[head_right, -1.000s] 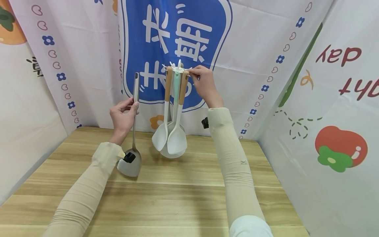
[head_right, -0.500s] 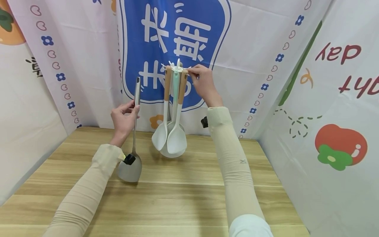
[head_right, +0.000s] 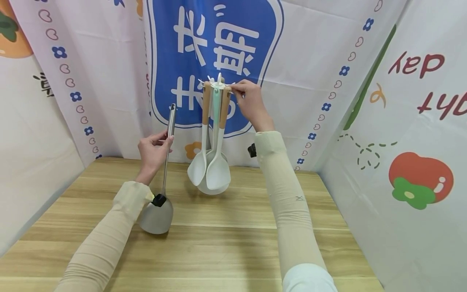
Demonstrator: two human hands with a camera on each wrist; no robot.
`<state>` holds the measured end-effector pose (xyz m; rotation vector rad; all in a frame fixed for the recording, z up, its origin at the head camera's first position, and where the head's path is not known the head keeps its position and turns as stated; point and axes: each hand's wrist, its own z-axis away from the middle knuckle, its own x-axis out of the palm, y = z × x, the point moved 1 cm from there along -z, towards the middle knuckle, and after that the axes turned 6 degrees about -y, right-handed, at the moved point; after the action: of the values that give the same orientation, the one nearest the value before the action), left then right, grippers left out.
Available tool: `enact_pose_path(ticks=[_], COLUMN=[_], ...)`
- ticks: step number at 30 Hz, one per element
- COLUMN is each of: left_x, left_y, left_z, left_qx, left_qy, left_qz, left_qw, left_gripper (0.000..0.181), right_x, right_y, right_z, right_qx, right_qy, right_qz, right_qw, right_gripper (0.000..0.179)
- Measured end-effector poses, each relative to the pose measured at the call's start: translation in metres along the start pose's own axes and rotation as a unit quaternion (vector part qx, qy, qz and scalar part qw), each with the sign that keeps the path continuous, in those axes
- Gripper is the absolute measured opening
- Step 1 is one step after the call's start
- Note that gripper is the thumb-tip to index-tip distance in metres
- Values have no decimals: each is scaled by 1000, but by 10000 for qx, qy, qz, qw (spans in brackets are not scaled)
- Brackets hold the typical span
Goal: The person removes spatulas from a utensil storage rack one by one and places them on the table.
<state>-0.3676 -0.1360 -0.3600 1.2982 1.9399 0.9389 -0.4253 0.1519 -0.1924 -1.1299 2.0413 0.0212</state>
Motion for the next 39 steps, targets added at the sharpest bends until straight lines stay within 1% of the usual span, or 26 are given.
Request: enact_pose_path(ticks=[7,17,21,25,31,39], left_x=[0,2,1,1,0,-1], left_y=[-3,-4,-5,-7,-8,-14], left_z=[2,3,3,4,4,5], left_qx=[-92,-102,-163,-211,-220,-335], left_qy=[-99,-201,-265,-305,-375,-537], left_qz=[-105,-208,-332,-345,-406,-499], left_qw=[9999,9995,9990,9987,9982,9967], left_gripper=[33,32,32,32,33,35], right_x=[1,-1,0,0,-1,0], right_y=[0,-1,-1,-1,-1,0], right_z=[-1,-2,-2,-2,-1,1], right_qx=[36,21,63,112,48,70], right_qy=[-44,-36,-42,-72,-40,-52], right_qz=[-42,-33,-52,-51,-101,-39], right_qw=[10000,10000,10000,9999,9999,10000], right_gripper=[22,22,22,22,22,22])
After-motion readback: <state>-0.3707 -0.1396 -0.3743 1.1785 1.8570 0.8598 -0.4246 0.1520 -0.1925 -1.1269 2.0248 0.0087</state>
